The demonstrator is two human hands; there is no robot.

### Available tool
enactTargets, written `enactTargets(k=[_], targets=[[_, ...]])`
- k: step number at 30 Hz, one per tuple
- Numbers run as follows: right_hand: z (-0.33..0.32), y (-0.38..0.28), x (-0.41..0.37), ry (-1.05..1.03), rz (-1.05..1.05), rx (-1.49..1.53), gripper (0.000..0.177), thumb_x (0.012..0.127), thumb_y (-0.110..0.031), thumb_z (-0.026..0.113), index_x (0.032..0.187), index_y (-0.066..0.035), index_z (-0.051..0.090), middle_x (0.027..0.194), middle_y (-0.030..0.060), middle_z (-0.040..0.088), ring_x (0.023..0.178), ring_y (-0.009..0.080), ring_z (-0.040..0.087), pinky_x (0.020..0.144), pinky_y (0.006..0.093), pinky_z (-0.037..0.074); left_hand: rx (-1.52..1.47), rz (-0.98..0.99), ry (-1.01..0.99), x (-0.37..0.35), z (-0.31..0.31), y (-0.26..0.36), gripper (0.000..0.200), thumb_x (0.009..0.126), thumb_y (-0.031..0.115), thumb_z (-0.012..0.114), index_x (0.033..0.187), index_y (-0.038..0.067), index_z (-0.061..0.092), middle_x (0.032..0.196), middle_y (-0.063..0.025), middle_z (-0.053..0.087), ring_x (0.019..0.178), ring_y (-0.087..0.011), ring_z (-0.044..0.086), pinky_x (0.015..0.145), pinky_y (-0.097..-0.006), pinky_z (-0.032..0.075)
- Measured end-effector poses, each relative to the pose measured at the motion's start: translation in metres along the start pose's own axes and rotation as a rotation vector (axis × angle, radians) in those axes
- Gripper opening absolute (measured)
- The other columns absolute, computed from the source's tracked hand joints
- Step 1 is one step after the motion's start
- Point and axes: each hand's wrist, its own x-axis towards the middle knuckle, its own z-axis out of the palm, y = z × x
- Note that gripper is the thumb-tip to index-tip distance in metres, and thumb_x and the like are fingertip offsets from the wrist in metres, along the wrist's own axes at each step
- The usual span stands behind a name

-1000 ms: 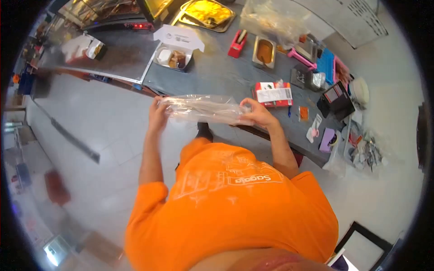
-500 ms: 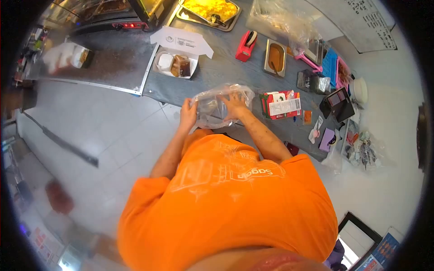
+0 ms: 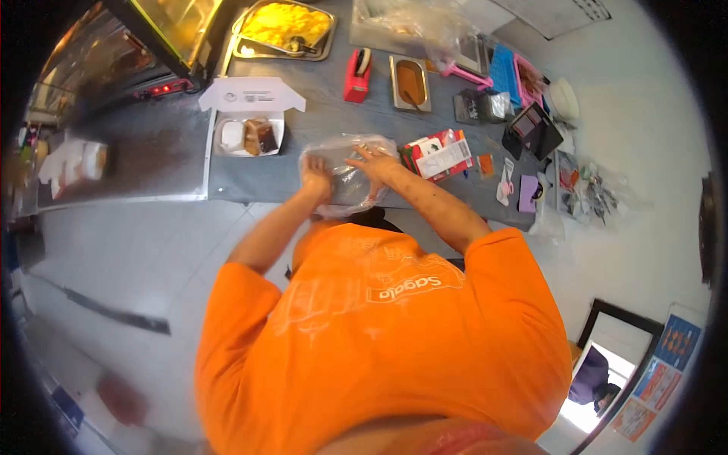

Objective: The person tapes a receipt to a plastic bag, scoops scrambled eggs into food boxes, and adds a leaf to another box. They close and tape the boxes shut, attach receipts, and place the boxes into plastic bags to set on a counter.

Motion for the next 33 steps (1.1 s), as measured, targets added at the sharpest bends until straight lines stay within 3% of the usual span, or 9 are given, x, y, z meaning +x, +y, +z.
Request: enactTargets(k=[4,6,8,11,14,17,21,24,33], targets=[[-0.001,-0.021,-0.012,0.234,-0.299,0.245,0.085,0.059,-0.030,0.083,0.131,-0.013,0.043,0.140,0.0148,0.036,0.127,0.0372,0.037,0.104,0.0430,0.034,0.013,0.024,-0.087,-0.008,-0.014,-0.014,0.090,0.051,0.051,0.080,0.131,0.022,0.050,0.145,-0.0142,0.033,0.136,-0.0371,0.026,0.108,-0.0625,0.000],[-0.008,-0.023,-0.034,0.280,-0.405,0.555,0.067,0.066,-0.027,0.080,0.123,-0.008,0.052,0.134,0.0148,0.044,0.123,0.0371,0.043,0.102,0.0431,0.036,-0.145,0.022,-0.041,-0.025,-0.029,-0.014,0.078,0.063,0.047,0.075,0.130,0.015,0.050,0.135,-0.0161,0.047,0.123,-0.0370,0.045,0.107,-0.0576,0.021],[-0.017,-0.006,-0.062,0.941,-0.416,0.343,0.035,0.073,-0.022,0.074,0.102,-0.005,0.061,0.116,0.0134,0.057,0.111,0.0331,0.051,0.097,0.0422,0.039,-0.411,0.032,0.050,-0.017,-0.004,-0.003,0.062,0.075,0.046,0.065,0.125,0.010,0.054,0.127,-0.0189,0.052,0.115,-0.0377,0.052,0.102,-0.0514,0.030],[-0.047,0.064,-0.115,1.532,0.221,0.279,0.018,0.070,-0.017,0.070,0.081,-0.004,0.062,0.086,0.0132,0.061,0.086,0.0330,0.057,0.077,0.0414,0.044,-0.810,0.372,0.355,-0.027,-0.025,0.029,0.050,0.089,0.043,0.053,0.115,0.001,0.058,0.109,-0.0282,0.058,0.096,-0.0393,0.062,0.084,-0.0390,0.049],[0.030,0.192,-0.120,1.020,0.834,0.917,0.047,0.083,-0.040,0.065,0.112,-0.003,0.060,0.113,0.0112,0.062,0.107,0.0259,0.057,0.092,0.0390,0.043,-1.541,0.231,0.053,-0.027,-0.075,0.101,0.070,0.088,0.050,0.054,0.130,-0.004,0.041,0.128,-0.0255,0.049,0.113,-0.0351,0.053,0.095,-0.0389,0.042],[0.059,0.226,-0.124,0.322,0.314,1.907,0.060,0.086,-0.052,0.057,0.120,-0.003,0.056,0.117,0.0102,0.061,0.107,0.0194,0.058,0.091,0.0350,0.045,-1.917,0.158,0.141,0.015,-0.102,0.150,0.090,0.084,0.053,0.057,0.139,-0.007,0.021,0.138,-0.0191,0.041,0.124,-0.0272,0.043,0.102,-0.0367,0.034],[0.075,0.226,-0.114,0.311,0.390,1.878,0.057,0.087,-0.050,0.057,0.121,-0.004,0.055,0.111,0.0082,0.063,0.100,0.0163,0.061,0.089,0.0315,0.046,-2.319,-0.192,0.269,0.109,-0.064,0.198,0.077,0.087,0.049,0.056,0.135,-0.004,0.030,0.131,-0.0167,0.047,0.116,-0.0235,0.049,0.099,-0.0349,0.038],[0.071,0.207,-0.127,0.397,0.350,1.720,0.059,0.088,-0.044,0.058,0.127,-0.001,0.049,0.115,0.0089,0.061,0.103,0.0175,0.059,0.088,0.0316,0.045,-2.485,0.015,0.314,0.100,-0.051,0.197,0.063,0.090,0.047,0.053,0.129,0.000,0.038,0.127,-0.0144,0.050,0.109,-0.0203,0.054,0.096,-0.0334,0.040],[-0.032,0.020,-0.119,0.797,-0.150,1.040,0.045,0.090,-0.029,0.056,0.122,0.003,0.050,0.109,0.0173,0.061,0.103,0.0208,0.057,0.088,0.0340,0.043,-2.408,-0.231,0.623,-0.120,-0.055,0.097,0.062,0.094,0.052,0.042,0.131,0.002,0.041,0.123,-0.0108,0.056,0.110,-0.0207,0.056,0.096,-0.0315,0.042]])
